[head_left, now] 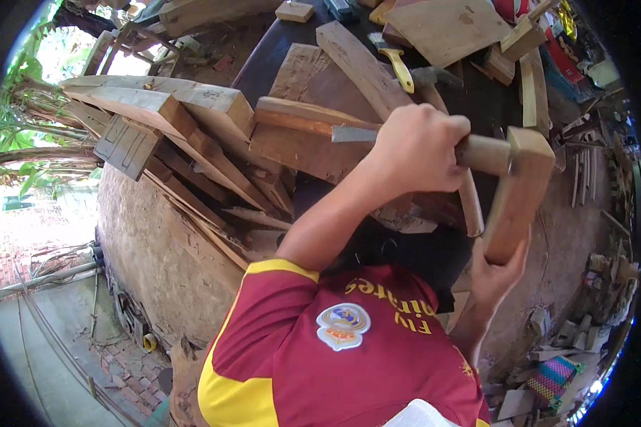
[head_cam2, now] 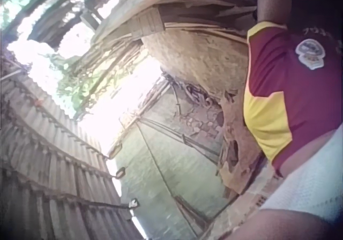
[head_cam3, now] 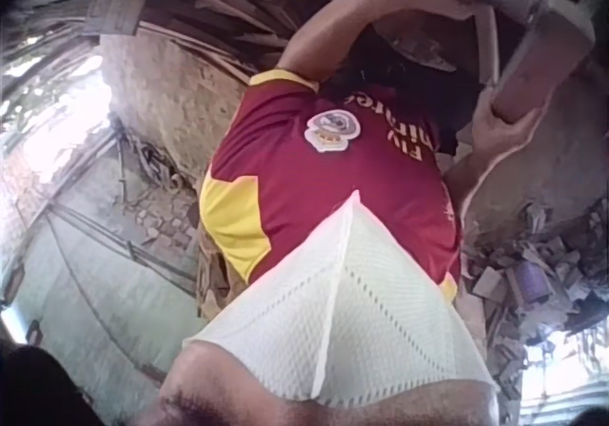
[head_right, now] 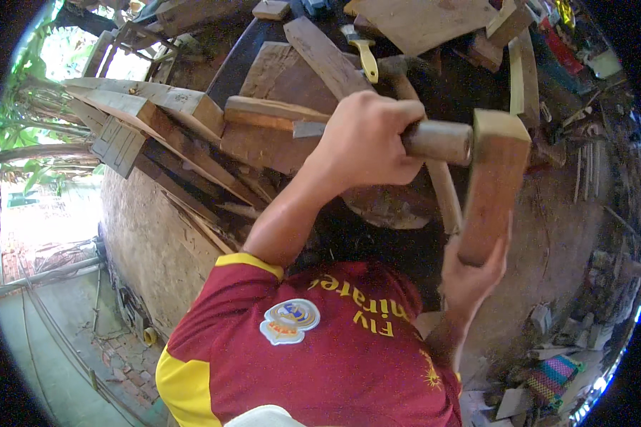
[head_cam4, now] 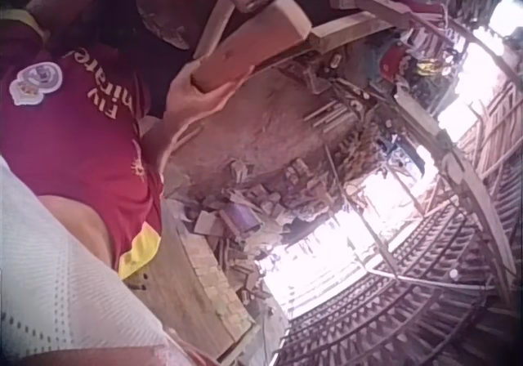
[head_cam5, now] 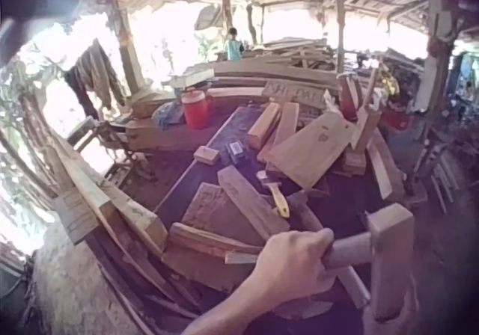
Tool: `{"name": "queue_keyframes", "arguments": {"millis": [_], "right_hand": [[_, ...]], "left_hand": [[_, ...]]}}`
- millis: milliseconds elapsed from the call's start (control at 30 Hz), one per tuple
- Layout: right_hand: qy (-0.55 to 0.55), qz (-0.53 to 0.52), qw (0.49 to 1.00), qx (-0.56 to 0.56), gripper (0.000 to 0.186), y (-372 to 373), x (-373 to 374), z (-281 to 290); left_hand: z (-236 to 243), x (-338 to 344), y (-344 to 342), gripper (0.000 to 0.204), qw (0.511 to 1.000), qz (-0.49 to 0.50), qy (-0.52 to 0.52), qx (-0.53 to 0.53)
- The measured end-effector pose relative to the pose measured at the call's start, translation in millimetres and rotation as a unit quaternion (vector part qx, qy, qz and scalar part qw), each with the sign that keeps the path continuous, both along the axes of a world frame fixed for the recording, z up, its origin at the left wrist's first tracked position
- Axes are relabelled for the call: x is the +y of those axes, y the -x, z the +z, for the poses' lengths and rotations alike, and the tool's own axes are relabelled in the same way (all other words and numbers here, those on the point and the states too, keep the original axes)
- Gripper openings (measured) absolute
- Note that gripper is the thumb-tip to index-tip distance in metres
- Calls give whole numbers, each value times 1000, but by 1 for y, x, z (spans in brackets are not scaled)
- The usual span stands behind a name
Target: The person carves a small wooden block using a chisel and mallet, then brushes the surface of a longer wooden plank with a yellow-handled brush. The person handles the wood and tools directly without visible secondary objects.
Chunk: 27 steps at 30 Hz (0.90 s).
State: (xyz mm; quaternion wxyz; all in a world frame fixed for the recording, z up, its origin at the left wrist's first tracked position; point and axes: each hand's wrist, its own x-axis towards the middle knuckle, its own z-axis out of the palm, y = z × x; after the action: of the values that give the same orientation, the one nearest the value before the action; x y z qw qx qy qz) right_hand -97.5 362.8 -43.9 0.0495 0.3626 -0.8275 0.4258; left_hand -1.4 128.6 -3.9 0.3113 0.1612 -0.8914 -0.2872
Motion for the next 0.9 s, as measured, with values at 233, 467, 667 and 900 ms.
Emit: {"name": "queue_keyframes", "arguments": {"millis": [233, 467, 667, 900], "right_hand": [[282, -192, 934, -108, 74, 13, 2, 21], [208, -160, 964, -42, 83, 18, 16, 10], [232, -132, 962, -54, 78, 5, 7, 11], [239, -115, 963, -51, 79, 5, 4, 15]], "left_hand": [[-5, 2, 6, 21, 998, 4, 21, -61], [5, 12, 12, 26, 999, 3, 43, 15], [10, 5, 17, 27, 998, 13, 30, 46], [9, -13, 21, 26, 993, 98, 12, 62]]}}
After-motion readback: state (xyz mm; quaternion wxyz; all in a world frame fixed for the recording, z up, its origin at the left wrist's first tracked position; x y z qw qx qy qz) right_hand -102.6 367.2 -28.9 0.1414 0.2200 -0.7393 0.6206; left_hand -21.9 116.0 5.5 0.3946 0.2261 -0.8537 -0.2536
